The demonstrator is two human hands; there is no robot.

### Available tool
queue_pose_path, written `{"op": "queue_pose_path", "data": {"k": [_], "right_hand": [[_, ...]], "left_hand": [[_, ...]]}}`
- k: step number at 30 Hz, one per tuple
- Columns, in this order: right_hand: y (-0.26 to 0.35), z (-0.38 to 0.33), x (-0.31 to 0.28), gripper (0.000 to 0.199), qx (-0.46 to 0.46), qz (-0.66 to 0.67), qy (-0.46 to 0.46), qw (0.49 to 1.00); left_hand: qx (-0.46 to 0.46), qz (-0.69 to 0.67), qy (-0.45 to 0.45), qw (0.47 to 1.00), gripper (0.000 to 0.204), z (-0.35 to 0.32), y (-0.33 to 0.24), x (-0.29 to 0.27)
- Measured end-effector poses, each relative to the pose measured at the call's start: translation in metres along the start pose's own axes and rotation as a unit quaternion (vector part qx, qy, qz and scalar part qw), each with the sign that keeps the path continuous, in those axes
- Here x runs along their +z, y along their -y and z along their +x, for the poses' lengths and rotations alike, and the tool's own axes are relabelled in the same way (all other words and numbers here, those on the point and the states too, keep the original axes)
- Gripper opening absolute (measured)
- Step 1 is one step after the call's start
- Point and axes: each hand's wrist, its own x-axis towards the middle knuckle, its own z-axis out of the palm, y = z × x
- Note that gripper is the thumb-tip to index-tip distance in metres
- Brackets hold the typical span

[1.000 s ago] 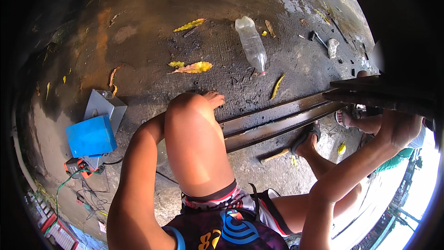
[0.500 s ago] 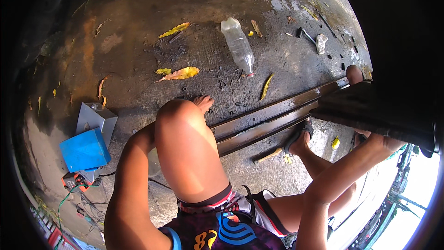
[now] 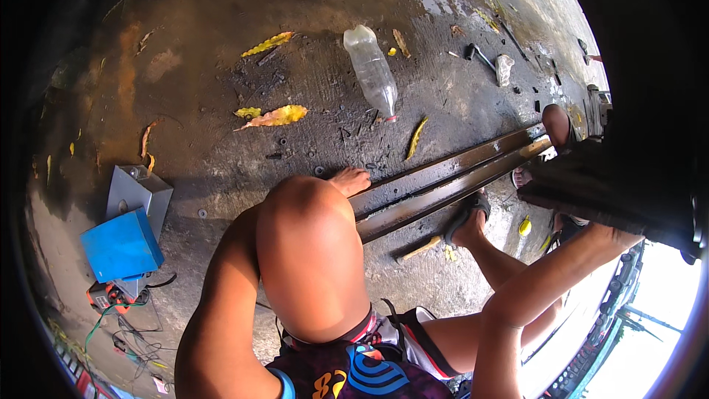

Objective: The person is assembling a metal part by inserting bolts and nuts into a rusty metal plate. They repeatedly insert and remove bolts, adjusting their position and orientation while sitting on the ground.

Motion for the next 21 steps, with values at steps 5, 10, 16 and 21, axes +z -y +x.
{"op": "queue_pose_path", "data": {"k": [5,10,16,21], "right_hand": [[0.001,0.000,0.000,0.061,-0.003,-0.007,-0.002,1.000],[-0.004,-0.003,0.003,0.061,-0.001,-0.006,-0.005,1.000],[-0.010,-0.008,0.010,0.060,-0.005,-0.004,0.000,1.000],[-0.016,-0.011,0.022,0.060,-0.013,0.013,0.022,1.000]], "left_hand": [[0.038,-0.025,-0.022,0.999,0.024,-0.002,0.011,-0.002],[0.130,0.078,0.033,0.988,0.013,-0.009,0.024,-0.010],[0.122,0.096,0.038,0.987,0.013,0.001,0.023,-0.011],[0.101,0.024,-0.017,0.994,0.014,0.008,0.049,-0.015]]}}
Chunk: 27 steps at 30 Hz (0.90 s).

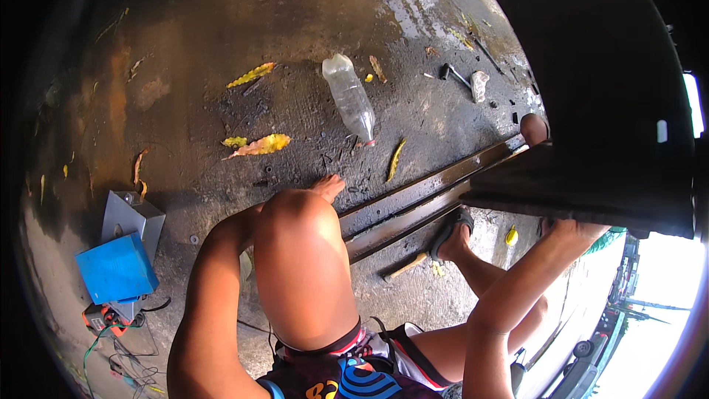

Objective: The person is assembling a metal part by inserting bolts and nuts into a rusty metal plate. They repeatedly insert and remove bolts, adjusting their position and orientation while sitting on the ground.

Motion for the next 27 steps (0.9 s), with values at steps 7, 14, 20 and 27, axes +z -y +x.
{"op": "queue_pose_path", "data": {"k": [7,14,20,27], "right_hand": [[-0.003,-0.009,0.008,0.060,-0.005,0.037,0.063,0.997],[0.033,0.008,0.056,0.061,0.115,-0.027,0.136,0.984],[0.074,0.029,0.061,0.065,0.070,-0.241,0.178,0.952],[0.069,0.017,0.064,0.065,0.022,-0.280,0.115,0.953]], "left_hand": [[-0.096,-0.575,-0.053,0.811,0.016,0.160,-0.045,-0.174],[0.089,-0.826,-0.032,0.556,0.022,0.261,-0.174,-0.374],[0.116,-0.840,-0.079,0.525,0.028,0.250,-0.224,-0.382],[0.129,-0.848,-0.112,0.503,0.036,0.220,-0.239,-0.375]]}}
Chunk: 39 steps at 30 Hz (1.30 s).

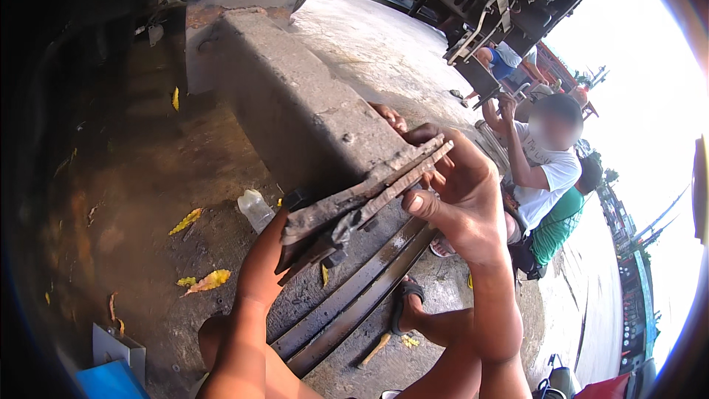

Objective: The person is assembling a metal part by inserting bolts and nuts into a rusty metal plate. They repeatedly insert and remove bolts, adjusting their position and orientation while sitting on the ground.

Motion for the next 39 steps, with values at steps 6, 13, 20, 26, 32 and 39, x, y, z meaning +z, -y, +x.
{"op": "queue_pose_path", "data": {"k": [6,13,20,26,32,39], "right_hand": [[-0.006,0.001,0.002,0.059,-0.023,-0.043,-0.021,0.999],[0.002,0.003,0.004,0.046,-0.038,-0.024,-0.025,0.999],[-0.002,-0.006,0.001,0.048,-0.053,-0.027,-0.054,0.997],[-0.005,-0.006,0.001,0.050,-0.078,-0.036,-0.064,0.994],[-0.004,-0.006,0.004,0.050,-0.093,-0.039,-0.070,0.992],[-0.005,-0.007,0.004,0.047,-0.085,-0.048,-0.078,0.992]], "left_hand": [[0.051,0.040,0.011,0.998,0.043,-0.021,-0.021,0.022],[0.117,0.081,0.051,0.989,0.051,-0.033,-0.043,0.037],[0.130,0.059,0.044,0.989,0.059,-0.040,-0.040,0.034],[0.146,0.102,0.213,0.961,0.062,-0.044,-0.051,0.023],[0.134,-0.002,0.186,0.973,0.060,-0.040,-0.050,0.028],[0.110,-0.037,0.189,0.975,0.057,-0.040,-0.041,0.033]]}}
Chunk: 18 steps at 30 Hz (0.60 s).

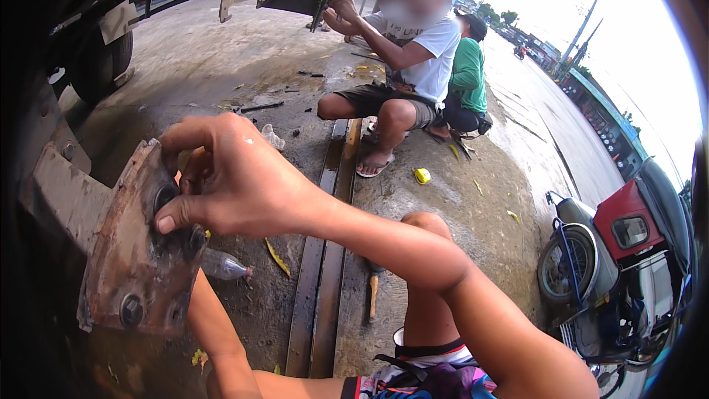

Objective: The person is assembling a metal part by inserting bolts and nuts into a rusty metal plate. They repeatedly insert and remove bolts, adjusting their position and orientation while sitting on the ground.

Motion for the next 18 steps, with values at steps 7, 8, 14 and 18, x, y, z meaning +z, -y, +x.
{"op": "queue_pose_path", "data": {"k": [7,8,14,18], "right_hand": [[-0.001,0.000,0.000,0.046,-0.009,0.005,0.002,1.000],[-0.003,-0.001,0.001,0.047,-0.016,0.009,-0.001,1.000],[0.000,-0.002,0.003,0.054,0.017,0.033,-0.011,0.999],[-0.001,-0.002,0.004,0.053,0.011,0.028,-0.017,0.999]], "left_hand": [[-0.008,-0.015,-0.002,1.000,0.055,0.003,0.002,0.004],[-0.011,-0.019,-0.001,1.000,0.055,0.003,0.002,0.004],[-0.018,-0.031,0.002,0.999,0.053,0.002,0.006,0.009],[-0.019,-0.038,0.003,0.999,0.052,0.002,0.006,0.011]]}}
